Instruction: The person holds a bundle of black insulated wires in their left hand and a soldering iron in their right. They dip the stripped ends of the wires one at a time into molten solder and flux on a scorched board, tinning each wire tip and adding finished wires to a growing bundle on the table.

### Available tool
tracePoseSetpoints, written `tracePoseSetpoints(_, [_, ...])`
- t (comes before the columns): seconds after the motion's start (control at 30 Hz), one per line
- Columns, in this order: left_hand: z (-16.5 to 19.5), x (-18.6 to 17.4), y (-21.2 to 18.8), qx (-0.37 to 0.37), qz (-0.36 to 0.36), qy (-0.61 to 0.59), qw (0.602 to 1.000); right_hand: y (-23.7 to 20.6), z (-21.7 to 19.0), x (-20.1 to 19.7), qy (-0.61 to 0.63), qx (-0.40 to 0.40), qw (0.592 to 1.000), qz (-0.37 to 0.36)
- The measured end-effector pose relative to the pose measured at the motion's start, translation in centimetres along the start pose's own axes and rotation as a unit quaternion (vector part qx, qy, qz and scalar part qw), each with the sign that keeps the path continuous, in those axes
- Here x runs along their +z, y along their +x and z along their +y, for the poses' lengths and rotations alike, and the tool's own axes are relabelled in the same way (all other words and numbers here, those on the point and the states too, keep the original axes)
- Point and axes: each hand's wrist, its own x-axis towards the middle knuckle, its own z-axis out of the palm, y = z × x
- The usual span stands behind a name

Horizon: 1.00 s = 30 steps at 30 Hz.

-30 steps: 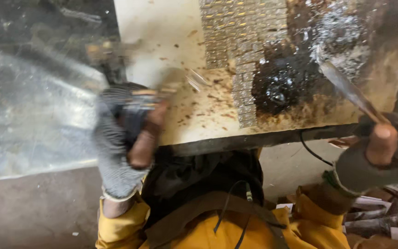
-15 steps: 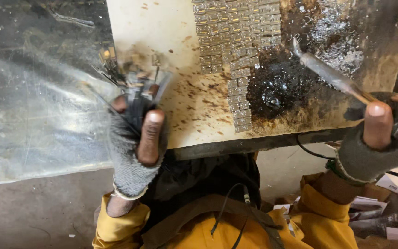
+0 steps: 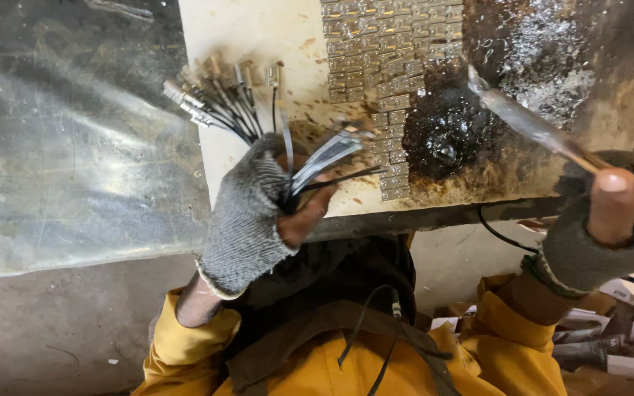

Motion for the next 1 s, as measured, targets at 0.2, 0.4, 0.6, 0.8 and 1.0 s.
tracePoseSetpoints(0.2, [0.2,-0.2,0.3,0.065,0.008,-0.008,0.998,-4.8,0.3,-0.7,0.178,0.051,0.982,-0.037])
tracePoseSetpoints(0.4, [-0.2,-0.3,0.0,0.019,-0.024,-0.032,0.999,-11.1,2.5,-1.2,0.281,0.105,0.952,-0.068])
tracePoseSetpoints(0.6, [-0.6,0.3,-0.6,0.014,-0.035,-0.020,0.999,-14.6,4.4,-1.7,0.339,0.165,0.919,-0.114])
tracePoseSetpoints(0.8, [-1.5,0.8,-1.4,0.127,0.010,0.023,0.992,-14.1,1.3,-5.0,0.387,0.321,0.820,-0.275])
tracePoseSetpoints(1.0, [-1.6,1.2,-1.5,0.074,-0.005,0.018,0.997,-8.7,-5.8,-8.4,0.343,0.578,0.586,-0.452])
